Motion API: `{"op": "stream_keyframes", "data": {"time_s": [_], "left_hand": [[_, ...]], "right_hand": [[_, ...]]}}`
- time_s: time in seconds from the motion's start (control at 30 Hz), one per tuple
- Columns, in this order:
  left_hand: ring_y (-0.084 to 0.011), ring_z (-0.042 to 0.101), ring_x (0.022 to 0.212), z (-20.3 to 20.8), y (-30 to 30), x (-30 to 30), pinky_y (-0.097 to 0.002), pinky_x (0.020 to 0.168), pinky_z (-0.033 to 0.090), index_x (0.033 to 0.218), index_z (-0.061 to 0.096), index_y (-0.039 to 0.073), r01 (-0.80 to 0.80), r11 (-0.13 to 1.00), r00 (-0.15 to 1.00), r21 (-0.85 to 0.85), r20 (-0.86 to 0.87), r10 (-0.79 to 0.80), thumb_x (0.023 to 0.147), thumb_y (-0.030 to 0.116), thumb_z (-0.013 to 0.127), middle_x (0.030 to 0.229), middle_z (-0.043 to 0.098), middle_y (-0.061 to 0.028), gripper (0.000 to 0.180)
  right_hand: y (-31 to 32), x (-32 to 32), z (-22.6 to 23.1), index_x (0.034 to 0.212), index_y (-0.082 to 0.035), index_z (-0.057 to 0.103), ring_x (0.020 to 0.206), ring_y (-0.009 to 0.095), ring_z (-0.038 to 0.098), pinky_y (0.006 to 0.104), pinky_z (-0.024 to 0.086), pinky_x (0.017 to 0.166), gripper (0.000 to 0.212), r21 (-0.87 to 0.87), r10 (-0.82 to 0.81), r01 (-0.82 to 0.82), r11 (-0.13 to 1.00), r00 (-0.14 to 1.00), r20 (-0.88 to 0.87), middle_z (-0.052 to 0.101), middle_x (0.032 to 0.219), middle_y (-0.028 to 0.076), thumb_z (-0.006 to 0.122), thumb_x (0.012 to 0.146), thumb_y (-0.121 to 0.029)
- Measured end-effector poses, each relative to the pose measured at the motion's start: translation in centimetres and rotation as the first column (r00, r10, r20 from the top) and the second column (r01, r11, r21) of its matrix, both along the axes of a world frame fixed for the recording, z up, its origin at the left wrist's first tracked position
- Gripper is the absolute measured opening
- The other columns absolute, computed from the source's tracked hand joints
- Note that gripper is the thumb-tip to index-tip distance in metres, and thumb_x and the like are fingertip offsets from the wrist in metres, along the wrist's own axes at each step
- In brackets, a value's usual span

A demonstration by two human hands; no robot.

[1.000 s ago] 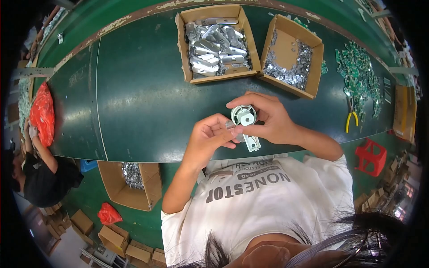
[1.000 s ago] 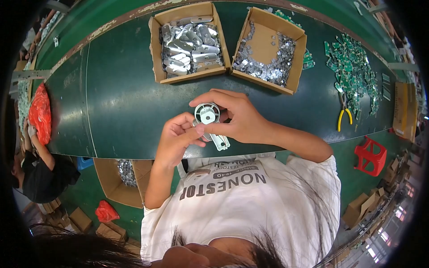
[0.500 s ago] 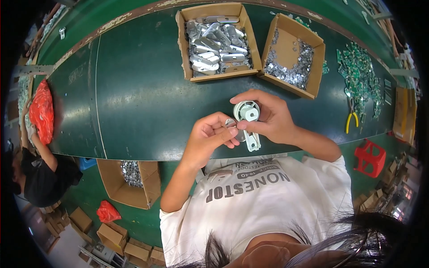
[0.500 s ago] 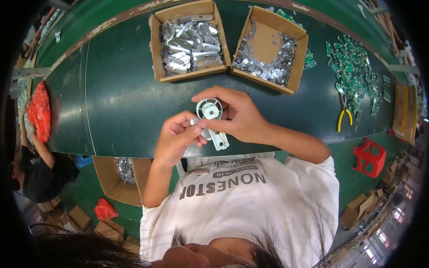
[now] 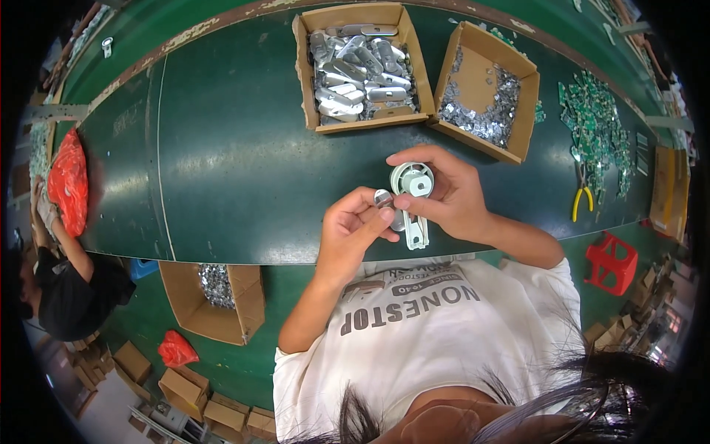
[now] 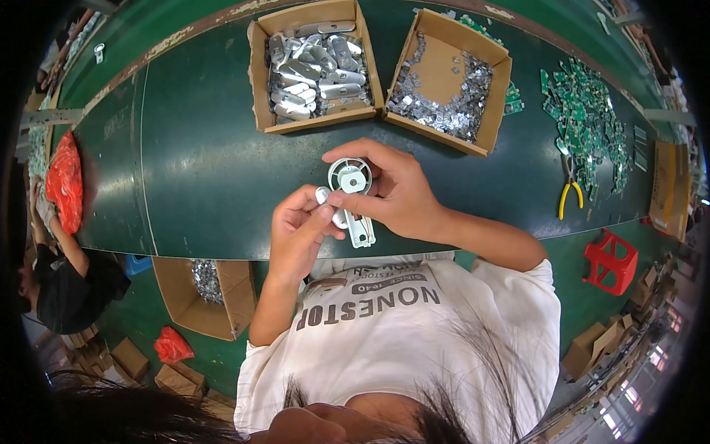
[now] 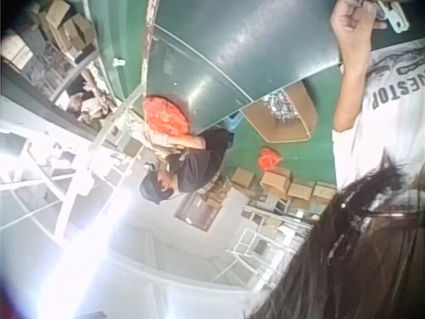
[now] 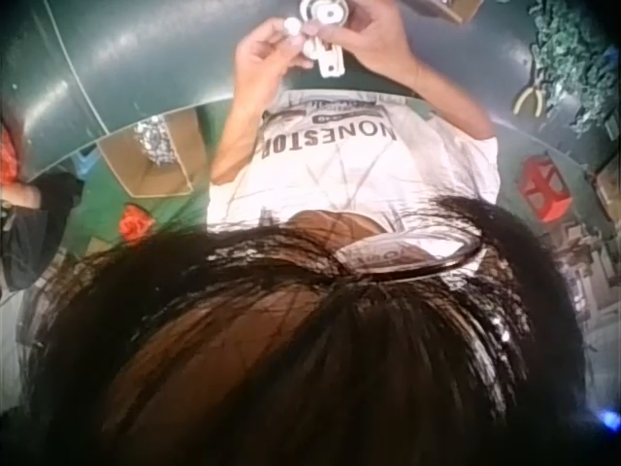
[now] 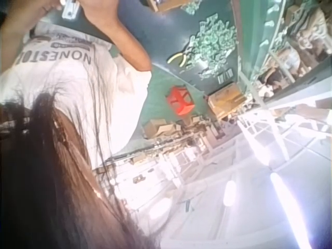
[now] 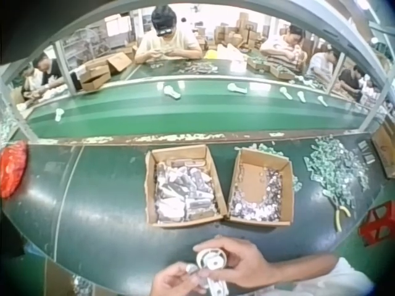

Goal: The person assembles electronic components and circuit boards into plastic housings by hand, taking the components from boxes and fitting them together.

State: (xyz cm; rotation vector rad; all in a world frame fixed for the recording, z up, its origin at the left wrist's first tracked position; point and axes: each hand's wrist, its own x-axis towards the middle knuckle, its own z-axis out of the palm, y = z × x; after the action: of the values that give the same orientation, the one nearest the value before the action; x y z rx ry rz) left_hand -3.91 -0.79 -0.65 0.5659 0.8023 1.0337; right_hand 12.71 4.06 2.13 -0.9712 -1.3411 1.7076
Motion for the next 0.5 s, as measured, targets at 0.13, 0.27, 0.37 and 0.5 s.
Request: {"op": "stream_keyframes", "data": {"time_s": [0.13,0.27,0.37,0.5], "left_hand": [[-0.0107,0.061,0.078,0.17,-0.15,-0.05,-0.0244,0.065,0.054,0.1,0.057,-0.002,-0.018,1.0,0.997,-0.018,0.08,0.019,0.086,0.006,0.056,0.091,0.061,-0.0066,0.016],[-0.014,0.062,0.075,0.3,-0.32,0.01,-0.0242,0.062,0.054,0.104,0.056,-0.005,-0.052,0.998,0.992,-0.048,0.109,0.056,0.087,0.005,0.052,0.09,0.062,-0.0116,0.02],[-0.0103,0.061,0.071,0.42,-0.57,0.38,-0.023,0.064,0.052,0.097,0.058,-0.003,-0.085,0.996,0.996,-0.029,-0.032,0.084,0.086,0.005,0.057,0.083,0.063,-0.0059,0.014],[-0.0096,0.06,0.066,0.45,-0.56,0.58,-0.0212,0.062,0.051,0.094,0.059,-0.002,-0.106,0.994,0.992,-0.019,-0.068,0.105,0.085,0.005,0.058,0.078,0.062,-0.0046,0.011]], "right_hand": [[0.03,-0.03,-0.16,0.112,-0.003,0.053,0.076,0.001,0.05,0.0158,0.042,0.06,0.038,0.001,-0.008,0.008,1.0,0.999,-0.034,0.053,0.089,-0.002,0.068,0.077,0.001],[-0.06,-0.04,-0.15,0.112,-0.003,0.053,0.075,0.001,0.05,0.0153,0.043,0.059,0.038,-0.024,-0.017,0.016,1.0,0.998,-0.062,0.053,0.089,-0.001,0.067,0.077,0.001],[-0.16,-0.09,-0.07,0.111,-0.003,0.053,0.074,0.001,0.051,0.0154,0.044,0.059,0.038,-0.024,-0.015,0.014,1.0,0.999,-0.045,0.053,0.089,-0.001,0.067,0.077,0.001],[-0.21,-0.13,-0.17,0.111,-0.003,0.054,0.075,0.001,0.051,0.0153,0.044,0.059,0.037,-0.003,-0.011,0.011,1.0,1.0,-0.013,0.053,0.09,-0.001,0.068,0.077,-0.001]]}}
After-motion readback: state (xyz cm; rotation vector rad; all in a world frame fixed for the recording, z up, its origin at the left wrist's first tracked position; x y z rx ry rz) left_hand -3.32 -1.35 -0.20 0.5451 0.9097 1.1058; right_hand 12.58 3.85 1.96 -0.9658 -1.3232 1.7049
